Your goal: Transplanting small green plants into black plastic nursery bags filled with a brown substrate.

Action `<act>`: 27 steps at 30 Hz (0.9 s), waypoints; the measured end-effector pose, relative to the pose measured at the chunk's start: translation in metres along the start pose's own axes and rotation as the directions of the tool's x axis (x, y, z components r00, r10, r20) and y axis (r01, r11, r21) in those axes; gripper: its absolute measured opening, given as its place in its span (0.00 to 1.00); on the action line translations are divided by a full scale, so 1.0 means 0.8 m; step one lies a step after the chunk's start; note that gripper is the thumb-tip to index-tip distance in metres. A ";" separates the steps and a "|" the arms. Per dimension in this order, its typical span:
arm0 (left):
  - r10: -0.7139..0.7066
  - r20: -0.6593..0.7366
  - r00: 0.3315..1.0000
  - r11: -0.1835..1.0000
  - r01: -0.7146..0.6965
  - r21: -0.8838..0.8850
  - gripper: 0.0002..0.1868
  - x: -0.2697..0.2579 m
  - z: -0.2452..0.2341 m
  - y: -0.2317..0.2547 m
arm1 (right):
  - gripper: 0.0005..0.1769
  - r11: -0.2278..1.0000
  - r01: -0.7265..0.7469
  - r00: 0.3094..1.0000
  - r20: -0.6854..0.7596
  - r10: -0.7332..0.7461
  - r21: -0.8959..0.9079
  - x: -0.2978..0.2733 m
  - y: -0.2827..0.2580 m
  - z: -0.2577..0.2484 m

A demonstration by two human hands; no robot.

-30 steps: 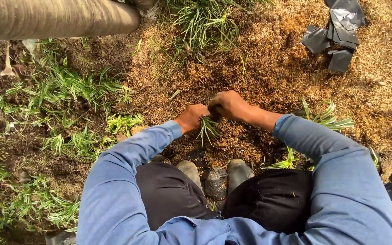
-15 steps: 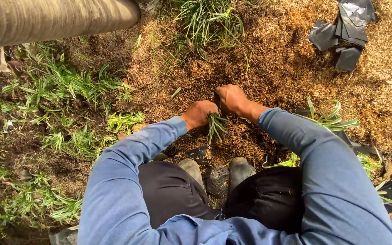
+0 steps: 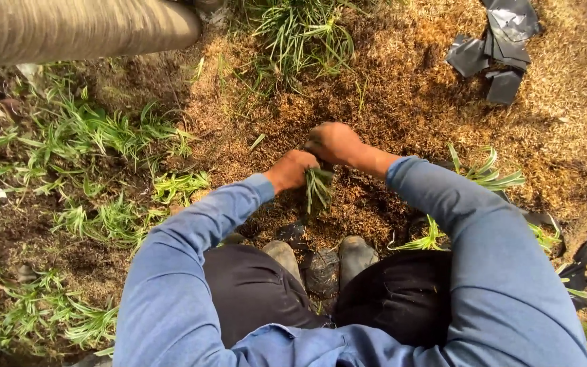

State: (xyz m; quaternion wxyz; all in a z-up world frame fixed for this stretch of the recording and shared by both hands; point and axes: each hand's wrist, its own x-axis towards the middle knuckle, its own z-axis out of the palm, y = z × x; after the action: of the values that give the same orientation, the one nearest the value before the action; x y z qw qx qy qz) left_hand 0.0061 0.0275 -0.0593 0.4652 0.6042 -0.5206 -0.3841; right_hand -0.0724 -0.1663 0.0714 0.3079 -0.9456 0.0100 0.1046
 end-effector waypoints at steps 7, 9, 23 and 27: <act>-0.475 0.027 0.879 0.877 0.471 0.091 0.08 0.022 -0.043 0.081 | 0.05 0.922 0.365 0.925 -0.062 -0.375 -0.126 -0.068 0.051 0.017; -0.479 0.001 0.878 0.878 0.479 0.004 0.05 0.026 -0.049 0.100 | 0.09 0.739 0.573 0.819 0.217 -0.531 -0.355 -0.084 0.084 0.073; -0.519 0.183 0.835 0.845 0.534 -0.042 0.31 0.063 -0.097 0.233 | 0.18 0.886 0.378 0.921 0.205 -0.330 -0.268 -0.087 0.035 0.026; -0.345 0.110 0.932 0.911 0.305 0.277 0.51 0.018 -0.128 0.213 | 0.13 0.975 0.215 0.976 -0.029 -0.214 0.058 -0.099 0.035 0.000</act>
State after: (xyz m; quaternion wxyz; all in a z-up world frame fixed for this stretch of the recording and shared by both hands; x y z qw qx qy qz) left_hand 0.0589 0.0259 0.1328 0.2707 0.7053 -0.4925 -0.4320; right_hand -0.1520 -0.1928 0.0715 0.3456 -0.9326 -0.0854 0.0597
